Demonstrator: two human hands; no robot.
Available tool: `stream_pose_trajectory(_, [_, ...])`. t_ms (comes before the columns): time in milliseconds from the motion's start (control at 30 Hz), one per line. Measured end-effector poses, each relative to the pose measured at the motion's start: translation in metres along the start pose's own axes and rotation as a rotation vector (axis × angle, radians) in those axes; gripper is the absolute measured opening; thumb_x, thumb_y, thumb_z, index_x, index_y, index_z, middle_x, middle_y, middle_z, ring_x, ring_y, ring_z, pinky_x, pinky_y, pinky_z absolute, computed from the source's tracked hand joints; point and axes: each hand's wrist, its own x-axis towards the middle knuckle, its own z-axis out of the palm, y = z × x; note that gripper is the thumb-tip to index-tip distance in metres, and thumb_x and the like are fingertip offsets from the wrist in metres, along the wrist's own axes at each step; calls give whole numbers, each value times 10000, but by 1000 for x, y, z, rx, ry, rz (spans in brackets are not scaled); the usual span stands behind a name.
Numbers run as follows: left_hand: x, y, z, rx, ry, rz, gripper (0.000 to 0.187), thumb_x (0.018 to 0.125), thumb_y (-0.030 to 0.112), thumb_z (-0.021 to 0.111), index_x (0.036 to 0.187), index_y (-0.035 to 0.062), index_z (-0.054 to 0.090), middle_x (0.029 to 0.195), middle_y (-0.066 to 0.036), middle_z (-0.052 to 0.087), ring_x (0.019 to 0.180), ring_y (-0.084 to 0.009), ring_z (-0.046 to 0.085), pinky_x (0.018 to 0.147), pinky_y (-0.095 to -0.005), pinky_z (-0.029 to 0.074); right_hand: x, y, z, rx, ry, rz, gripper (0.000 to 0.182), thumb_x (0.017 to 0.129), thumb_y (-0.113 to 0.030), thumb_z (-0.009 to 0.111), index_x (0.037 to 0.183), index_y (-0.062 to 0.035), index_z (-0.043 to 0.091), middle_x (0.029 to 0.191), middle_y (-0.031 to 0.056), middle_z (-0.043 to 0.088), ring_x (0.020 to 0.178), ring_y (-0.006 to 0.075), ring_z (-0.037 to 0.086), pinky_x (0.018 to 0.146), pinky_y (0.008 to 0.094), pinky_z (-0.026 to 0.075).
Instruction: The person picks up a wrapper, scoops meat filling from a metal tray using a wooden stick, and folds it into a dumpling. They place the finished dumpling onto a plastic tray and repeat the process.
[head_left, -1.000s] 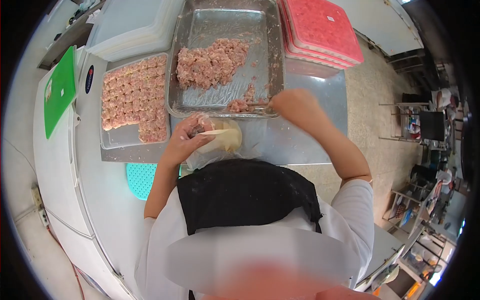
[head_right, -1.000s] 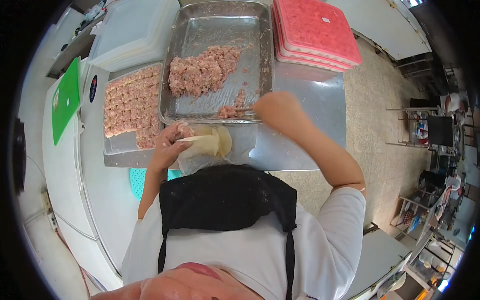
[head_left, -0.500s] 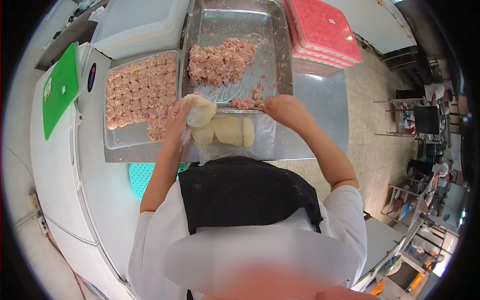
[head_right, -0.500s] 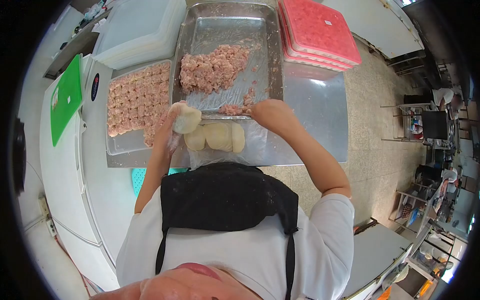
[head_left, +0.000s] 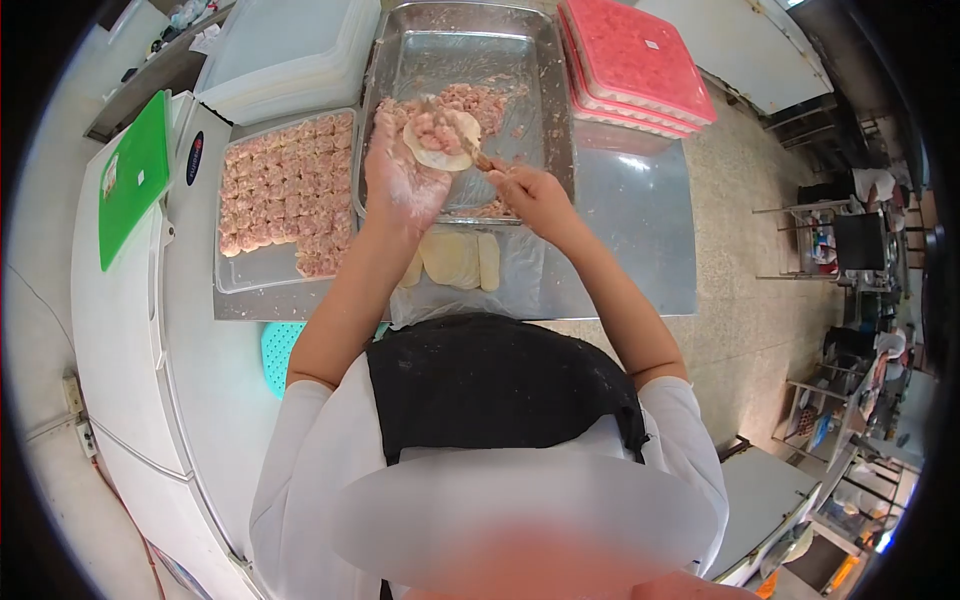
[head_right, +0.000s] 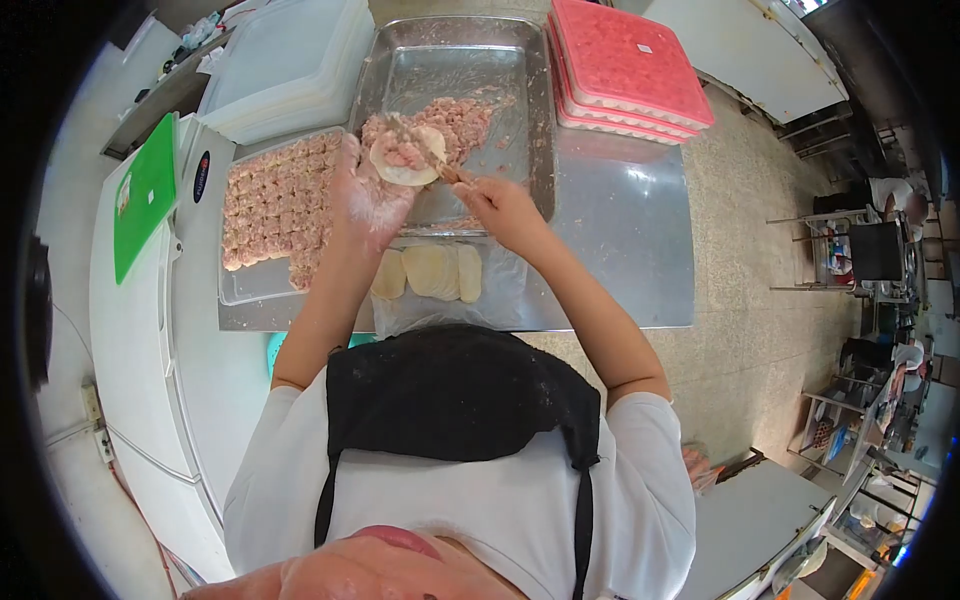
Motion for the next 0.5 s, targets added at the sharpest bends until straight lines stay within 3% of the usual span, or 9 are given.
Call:
stream_pose_trajectory(33, [-1,-3,-3,2,-1,1,468,992,369,393,1201,-41,478,1112,-145,571,976,-229,557,898,-376,460,-4,3,-9,2,1,-2,272,937,-292,559,1021,-59,669,668,78,568,553,151,507,513,322,410])
stream_pose_trajectory(100, [1,-7,-9,-9,311,12,551,962,475,421,1195,-19,491,1022,-123,564,867,-211,531,833,-353,460,-7,-1,-41,-388,-139,-158,247,926,-251,547,1063,-69,643,806,142,613,668,281,613,584,400,484])
stream_pose_trajectory(133, [3,-8,-20,-5,311,18,551,962,475,421,1195,-19,491,1022,-123,564,867,-211,531,833,-353,460,-11,-13,-52,-384,-138,-164,247,926,-251,547,1063,-69,643,806,142,613,668,281,613,584,400,484])
stream_pose_trajectory(200, [9,-10,-41,60,349,143,625,919,572,444,1181,9,516,1033,-115,566,883,-211,534,838,-354,459,-21,-35,-70,-707,-245,-7,238,912,-228,553,1067,-61,624,779,146,581,709,329,607,594,419,490])
stream_pose_trajectory(300, [-7,-28,25,116,421,125,626,908,592,447,1167,29,535,1011,-110,581,886,-222,542,835,-384,462,-20,-15,-60,-705,-237,-121,239,911,-222,541,1090,-78,609,807,127,575,714,314,624,600,424,507])
stream_pose_trajectory(400, [-1,-28,10,142,306,168,626,902,586,463,1164,22,534,1017,-117,601,923,-261,563,873,-441,458,-11,-32,-95,-857,-345,-45,287,917,-236,530,1155,-83,580,853,129,577,713,318,621,614,430,511])
stream_pose_trajectory(500, [1,-36,22,195,426,227,590,901,547,497,1158,18,536,990,-118,611,948,-288,574,912,-470,451,-16,-43,-93,-681,-226,-204,313,929,-246,517,1191,-82,562,864,140,576,731,335,621,644,442,508])
